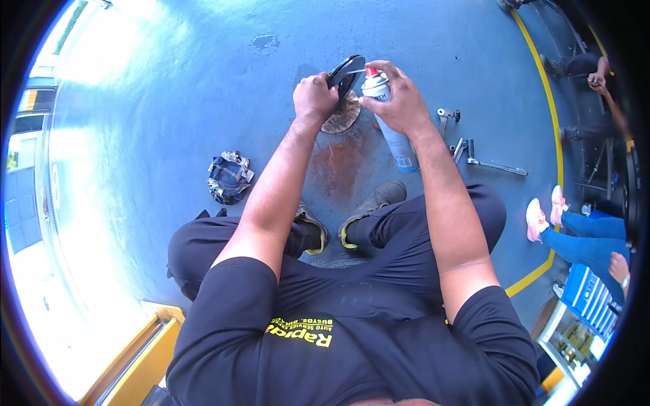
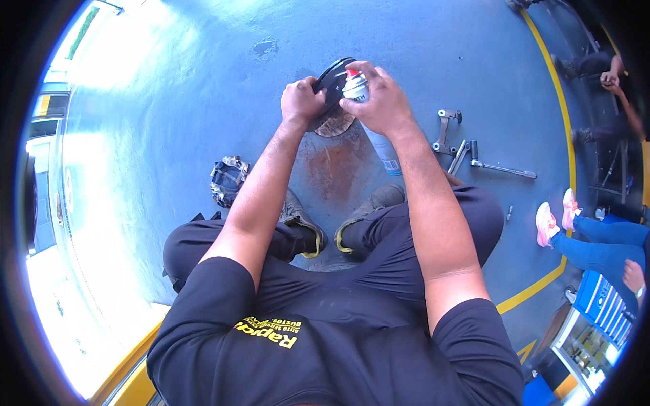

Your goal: The person sits on the floor and cleans a brake disc using a spray can and a cloth. They spray the disc, wipe it with the cloth, and repeat the process to remove rust and grime.

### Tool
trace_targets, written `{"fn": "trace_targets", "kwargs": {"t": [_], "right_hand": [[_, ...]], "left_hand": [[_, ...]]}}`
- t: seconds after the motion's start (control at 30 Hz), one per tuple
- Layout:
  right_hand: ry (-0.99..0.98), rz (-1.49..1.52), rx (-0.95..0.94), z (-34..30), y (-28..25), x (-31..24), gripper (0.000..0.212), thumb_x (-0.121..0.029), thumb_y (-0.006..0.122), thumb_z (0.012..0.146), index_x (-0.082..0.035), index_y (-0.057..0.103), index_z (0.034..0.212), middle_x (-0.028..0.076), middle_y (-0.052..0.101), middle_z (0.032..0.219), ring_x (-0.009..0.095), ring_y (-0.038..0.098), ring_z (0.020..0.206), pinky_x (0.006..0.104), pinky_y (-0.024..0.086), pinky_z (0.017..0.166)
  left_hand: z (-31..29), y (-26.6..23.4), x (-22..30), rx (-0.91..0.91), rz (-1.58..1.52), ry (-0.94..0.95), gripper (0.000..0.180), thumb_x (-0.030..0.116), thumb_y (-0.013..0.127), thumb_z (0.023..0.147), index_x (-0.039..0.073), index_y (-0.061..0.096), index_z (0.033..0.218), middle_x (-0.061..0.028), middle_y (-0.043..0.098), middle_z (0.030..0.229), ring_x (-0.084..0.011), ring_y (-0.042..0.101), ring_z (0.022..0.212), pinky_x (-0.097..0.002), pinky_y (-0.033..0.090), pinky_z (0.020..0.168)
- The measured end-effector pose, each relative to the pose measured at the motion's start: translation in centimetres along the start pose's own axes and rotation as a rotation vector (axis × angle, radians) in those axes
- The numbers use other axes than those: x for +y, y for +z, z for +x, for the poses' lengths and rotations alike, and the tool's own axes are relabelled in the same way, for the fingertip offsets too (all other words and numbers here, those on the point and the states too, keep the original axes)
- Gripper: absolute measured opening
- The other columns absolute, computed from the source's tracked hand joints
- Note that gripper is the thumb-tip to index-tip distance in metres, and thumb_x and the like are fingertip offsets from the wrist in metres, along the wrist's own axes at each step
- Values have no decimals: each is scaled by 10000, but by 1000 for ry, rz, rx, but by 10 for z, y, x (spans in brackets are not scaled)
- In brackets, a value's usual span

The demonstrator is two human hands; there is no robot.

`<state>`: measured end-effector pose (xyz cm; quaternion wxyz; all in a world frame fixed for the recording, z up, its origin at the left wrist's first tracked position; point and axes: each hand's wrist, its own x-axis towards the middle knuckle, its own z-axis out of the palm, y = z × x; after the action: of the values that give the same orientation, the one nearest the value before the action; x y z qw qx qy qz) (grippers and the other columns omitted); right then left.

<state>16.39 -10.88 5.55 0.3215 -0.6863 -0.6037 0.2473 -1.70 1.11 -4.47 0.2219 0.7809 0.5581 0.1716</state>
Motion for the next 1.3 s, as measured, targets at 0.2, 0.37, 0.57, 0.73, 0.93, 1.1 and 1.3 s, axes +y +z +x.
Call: {"fn": "trace_targets", "kwargs": {"t": [0.2,0.37,0.57,0.73,0.93,1.1,1.3], "right_hand": [[-11,-3,8,3,6,-3,658,-287,887,845,-236,590,1431,174,691,1273,390,706,1209,491,583,1037],[-40,-49,-33,-5,17,-9,656,-287,885,847,-211,593,1430,171,688,1255,392,705,1199,494,583,1020],[-16,-120,-78,-9,13,-23,658,-300,881,852,-210,594,1438,182,683,1281,402,703,1201,501,583,1031],[2,-75,14,-2,6,-12,670,-312,891,841,-209,598,1435,182,684,1282,405,698,1226,504,576,1051],[10,-44,-17,-9,13,-3,671,-283,904,842,-193,599,1433,178,700,1261,374,711,1188,469,591,1001],[-50,-101,-84,-7,6,-15,679,-277,895,835,-192,600,1440,194,691,1262,389,716,1168,472,594,1004],[22,-167,-127,-11,-1,-26,695,-329,884,833,-238,600,1461,201,678,1294,398,700,1239,496,581,1060]], "left_hand": [[-1,-16,0,-51,59,-68,426,335,771,819,110,836,1175,-202,821,1051,-384,803,1001,-486,638,936],[-4,-15,-6,-44,14,-33,429,340,778,814,112,838,1173,-199,822,1050,-378,802,1007,-485,639,934],[-14,-27,11,-150,-31,-32,423,346,776,822,118,838,1173,-194,822,1062,-371,798,1027,-486,631,953],[-13,-13,12,-85,-38,31,325,307,775,862,109,815,1117,-170,820,1064,-370,794,1028,-492,639,934],[-16,-17,18,-147,-91,35,361,335,778,857,107,824,1133,-180,819,1079,-380,791,1033,-498,636,933],[-5,-12,11,-207,-156,29,450,390,816,867,109,828,1219,-172,820,1167,-349,782,1129,-454,612,1016],[-4,-17,9,-347,-158,-29,519,497,868,860,80,840,1169,-160,830,1148,-312,800,1101,-420,617,1012]]}}
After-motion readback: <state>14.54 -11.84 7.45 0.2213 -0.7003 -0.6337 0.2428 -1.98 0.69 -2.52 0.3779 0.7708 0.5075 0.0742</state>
